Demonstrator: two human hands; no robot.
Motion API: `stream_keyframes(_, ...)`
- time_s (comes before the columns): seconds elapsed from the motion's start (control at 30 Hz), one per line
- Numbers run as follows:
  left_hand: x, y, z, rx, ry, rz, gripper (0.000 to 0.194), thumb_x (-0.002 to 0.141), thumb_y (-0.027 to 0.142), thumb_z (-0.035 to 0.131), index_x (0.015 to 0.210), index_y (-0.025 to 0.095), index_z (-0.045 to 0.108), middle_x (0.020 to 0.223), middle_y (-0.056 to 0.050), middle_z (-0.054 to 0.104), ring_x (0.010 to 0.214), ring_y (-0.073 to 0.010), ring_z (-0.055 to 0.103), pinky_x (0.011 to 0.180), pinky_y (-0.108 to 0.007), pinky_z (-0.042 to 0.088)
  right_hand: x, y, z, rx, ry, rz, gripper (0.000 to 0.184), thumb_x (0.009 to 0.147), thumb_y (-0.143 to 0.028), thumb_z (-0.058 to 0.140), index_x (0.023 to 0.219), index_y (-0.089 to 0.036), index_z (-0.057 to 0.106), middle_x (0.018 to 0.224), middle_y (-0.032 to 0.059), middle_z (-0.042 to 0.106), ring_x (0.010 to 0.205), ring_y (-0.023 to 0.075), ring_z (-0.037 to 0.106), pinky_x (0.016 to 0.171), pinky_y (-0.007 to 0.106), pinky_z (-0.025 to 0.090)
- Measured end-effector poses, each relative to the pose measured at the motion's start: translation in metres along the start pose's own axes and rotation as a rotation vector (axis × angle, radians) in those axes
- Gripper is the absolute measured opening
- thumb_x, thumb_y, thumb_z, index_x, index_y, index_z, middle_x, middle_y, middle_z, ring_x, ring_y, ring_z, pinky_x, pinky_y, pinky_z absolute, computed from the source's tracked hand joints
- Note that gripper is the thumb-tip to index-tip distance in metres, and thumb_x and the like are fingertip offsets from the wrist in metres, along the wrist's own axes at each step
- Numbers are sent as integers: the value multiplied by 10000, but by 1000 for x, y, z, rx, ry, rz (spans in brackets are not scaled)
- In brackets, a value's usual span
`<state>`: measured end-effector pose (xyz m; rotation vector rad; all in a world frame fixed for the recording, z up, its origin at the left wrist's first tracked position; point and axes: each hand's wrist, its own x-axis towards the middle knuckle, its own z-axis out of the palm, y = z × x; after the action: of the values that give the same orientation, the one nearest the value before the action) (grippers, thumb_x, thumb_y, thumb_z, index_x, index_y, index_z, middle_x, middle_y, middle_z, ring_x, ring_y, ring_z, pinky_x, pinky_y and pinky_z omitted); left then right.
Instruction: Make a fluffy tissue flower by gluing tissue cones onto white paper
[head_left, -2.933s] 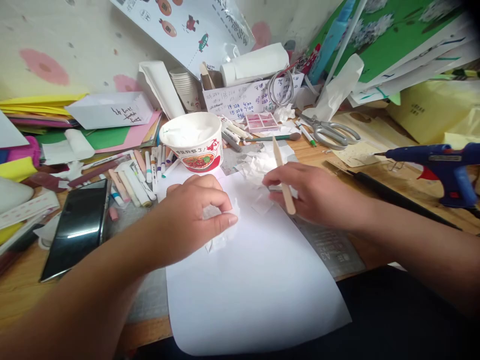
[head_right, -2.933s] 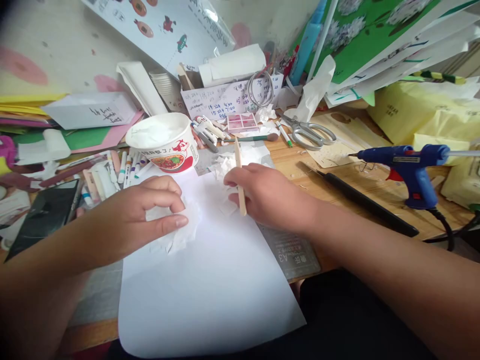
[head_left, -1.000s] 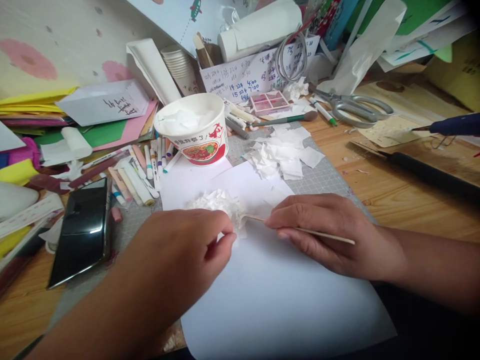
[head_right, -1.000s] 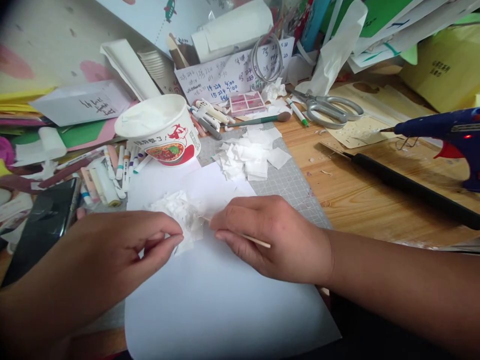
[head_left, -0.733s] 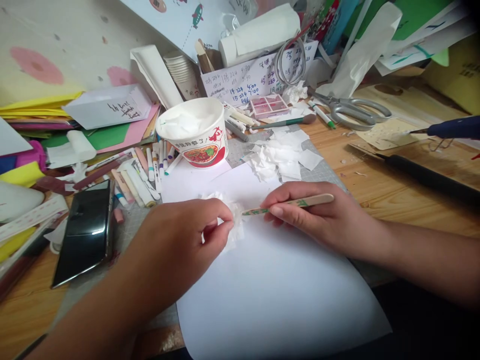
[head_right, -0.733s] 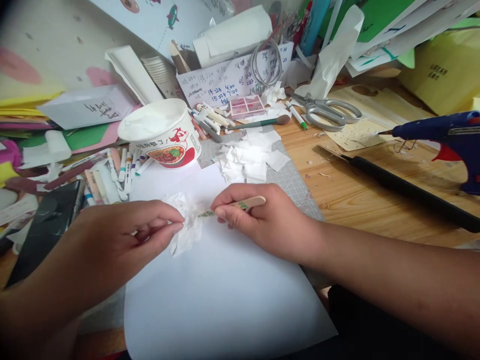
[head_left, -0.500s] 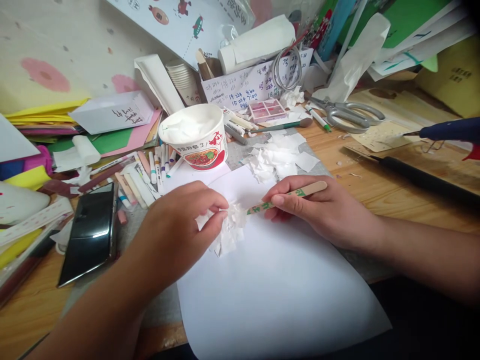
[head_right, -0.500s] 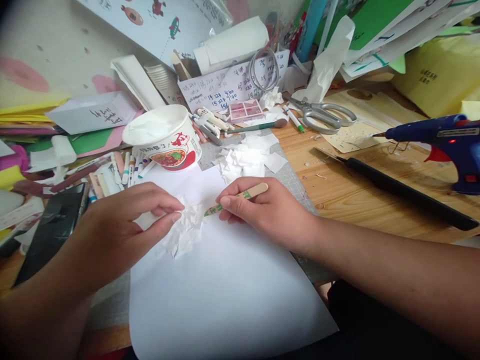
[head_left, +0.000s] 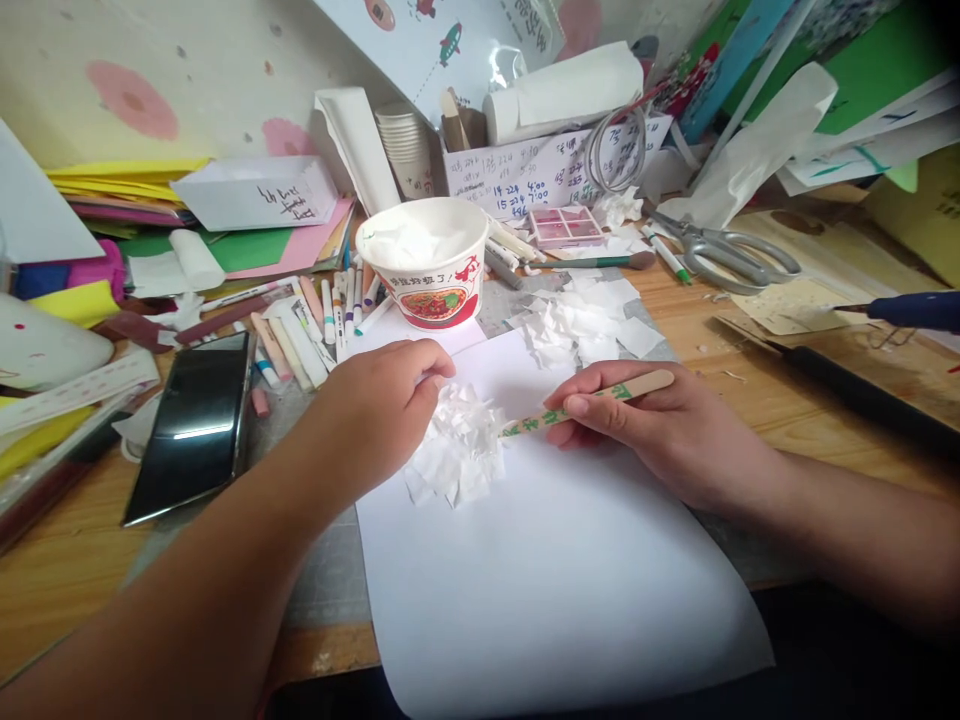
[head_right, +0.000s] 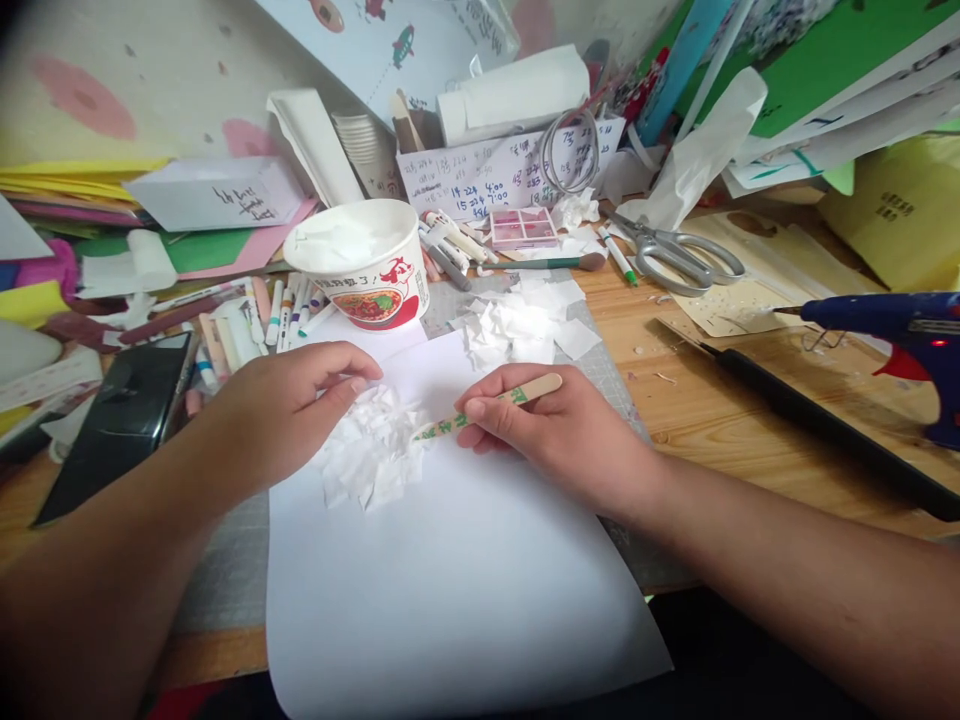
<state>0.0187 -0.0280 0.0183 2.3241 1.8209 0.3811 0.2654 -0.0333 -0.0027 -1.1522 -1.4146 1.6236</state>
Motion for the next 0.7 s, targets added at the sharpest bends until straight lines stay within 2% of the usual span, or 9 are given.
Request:
stream_keyframes(0.2,1,-3,2,18,-17,39,185,872,246,466,908,234,648,802,23,677,710,-178,615,654,-294,424,6,-2,4,-16,69,95,195,815,-352,741,762,-168,702,664,33,756,573,90,663,544,147,516)
stream_keyframes(0.3,-1,-3,2,-65,-17,61,175,871,279,500,954,238,649,926,5,676,798,-189,631,698,-308,446,8,-1,4,33,54,96,190,805,-345,746,759,-167,700,660,37,752,571,99,659,540,163,513)
stream_keyframes(0.4,-6,1,-2,-200,-11,240,177,849,270,560,994,263,661,1163,-24,591,1070,-222,591,897,-358,448,7,0,2,143,49,58,162,783,-321,755,748,-172,700,638,25,735,571,109,656,559,184,518)
stream_keyframes(0.5,-10,9,-5,-199,-14,426,216,854,194,555,981,309,687,1269,-27,508,1262,-254,467,1062,-471,315,6,0,-1,265,86,30,115,766,-258,723,692,-179,683,558,9,689,514,114,624,521,200,493)
stream_keyframes(0.57,-12,13,-4,-163,-22,478,263,859,161,545,974,338,701,1282,-29,495,1289,-270,433,1066,-529,266,5,0,-2,299,110,14,111,756,-217,693,655,-179,669,534,3,664,480,109,595,490,202,465)
stream_keyframes(0.7,-12,18,2,-99,-36,512,286,829,150,573,932,371,724,1310,-31,483,1299,-302,393,1027,-585,253,3,1,-2,263,105,-7,119,768,-188,661,650,-179,663,541,-5,647,490,110,582,494,209,454)
